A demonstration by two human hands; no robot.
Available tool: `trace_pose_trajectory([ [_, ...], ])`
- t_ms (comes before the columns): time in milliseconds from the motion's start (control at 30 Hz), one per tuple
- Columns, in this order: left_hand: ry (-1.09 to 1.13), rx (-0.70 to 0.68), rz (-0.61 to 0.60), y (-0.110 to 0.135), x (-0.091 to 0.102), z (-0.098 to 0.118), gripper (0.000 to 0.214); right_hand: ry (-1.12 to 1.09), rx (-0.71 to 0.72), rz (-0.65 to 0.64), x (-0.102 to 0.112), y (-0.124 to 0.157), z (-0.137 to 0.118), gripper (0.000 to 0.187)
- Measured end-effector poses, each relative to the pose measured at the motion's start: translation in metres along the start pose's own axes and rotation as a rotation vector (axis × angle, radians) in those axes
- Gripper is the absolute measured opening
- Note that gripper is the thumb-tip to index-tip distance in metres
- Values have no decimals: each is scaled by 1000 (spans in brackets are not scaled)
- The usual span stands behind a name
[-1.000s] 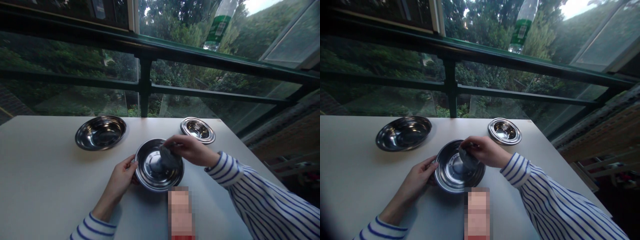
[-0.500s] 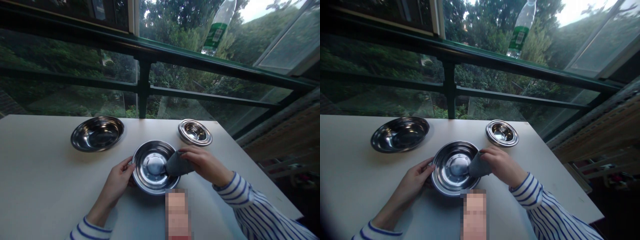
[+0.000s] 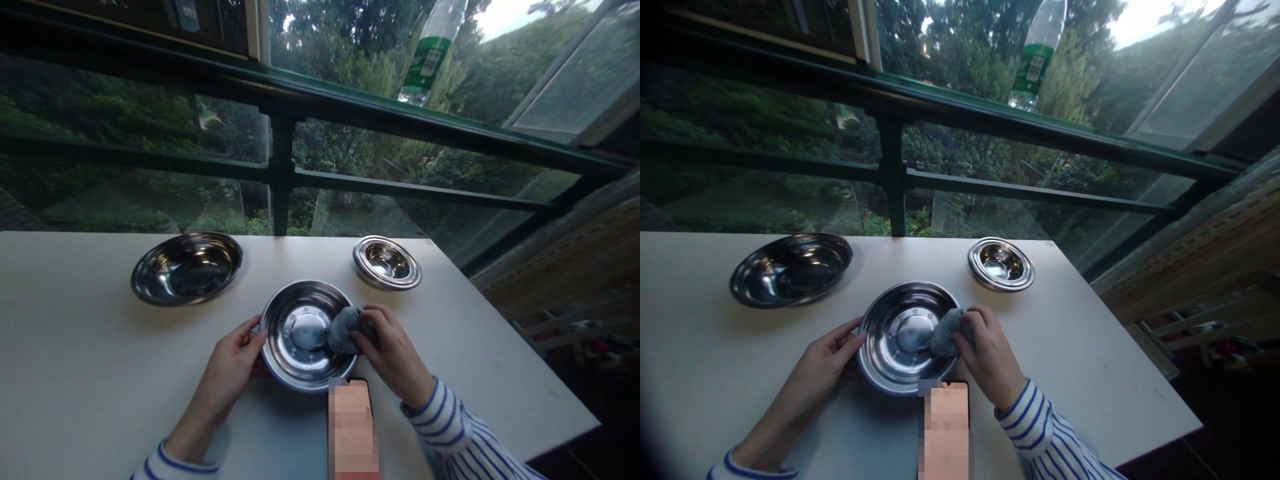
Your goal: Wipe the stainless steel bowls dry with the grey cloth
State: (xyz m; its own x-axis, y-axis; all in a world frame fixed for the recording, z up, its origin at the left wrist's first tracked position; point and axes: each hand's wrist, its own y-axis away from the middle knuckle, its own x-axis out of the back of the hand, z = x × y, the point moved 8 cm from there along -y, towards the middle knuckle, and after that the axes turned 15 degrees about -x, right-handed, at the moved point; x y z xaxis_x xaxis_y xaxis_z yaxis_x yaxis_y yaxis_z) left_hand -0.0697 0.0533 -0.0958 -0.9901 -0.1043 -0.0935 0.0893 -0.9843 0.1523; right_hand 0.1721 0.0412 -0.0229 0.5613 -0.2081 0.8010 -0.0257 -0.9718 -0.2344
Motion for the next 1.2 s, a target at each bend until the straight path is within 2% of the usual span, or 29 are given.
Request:
trace_pose_trajectory([
  [167,-22,-3,-21,-1,0,-1,55,-129,-6,-42,-1,-4,11,22],
  [400,-75,-31,-44,-3,0,0,56,-165,-8,-46,-15,-48,10,22],
  [467,-74,-39,-33,-4,1,0,56,-167,-17,-42,-15,-43,10,23],
  [633,-93,-56,-14,-3,3,2,55,-160,-38,-78,-3,2,14,25],
  [700,-115,-44,-39,-2,3,3,57,-157,-53,-92,-2,6,16,25],
  [767,-135,-33,-60,-2,3,3,59,-159,-56,-93,-4,-7,16,25],
  [833,-147,-34,-64,-3,4,2,60,-165,-43,-105,-12,-31,14,24],
  [900,-143,-38,-48,-4,5,1,60,-169,-24,-125,-20,-55,9,22],
  [967,-131,-46,-19,-5,6,0,60,-176,-10,-136,-25,-68,5,22],
  [1033,-132,-61,10,-6,7,0,59,-185,-8,-141,-24,-64,4,22],
  [1200,-156,-119,5,-6,6,5,54,-195,-53,-172,-9,-16,13,20],
])
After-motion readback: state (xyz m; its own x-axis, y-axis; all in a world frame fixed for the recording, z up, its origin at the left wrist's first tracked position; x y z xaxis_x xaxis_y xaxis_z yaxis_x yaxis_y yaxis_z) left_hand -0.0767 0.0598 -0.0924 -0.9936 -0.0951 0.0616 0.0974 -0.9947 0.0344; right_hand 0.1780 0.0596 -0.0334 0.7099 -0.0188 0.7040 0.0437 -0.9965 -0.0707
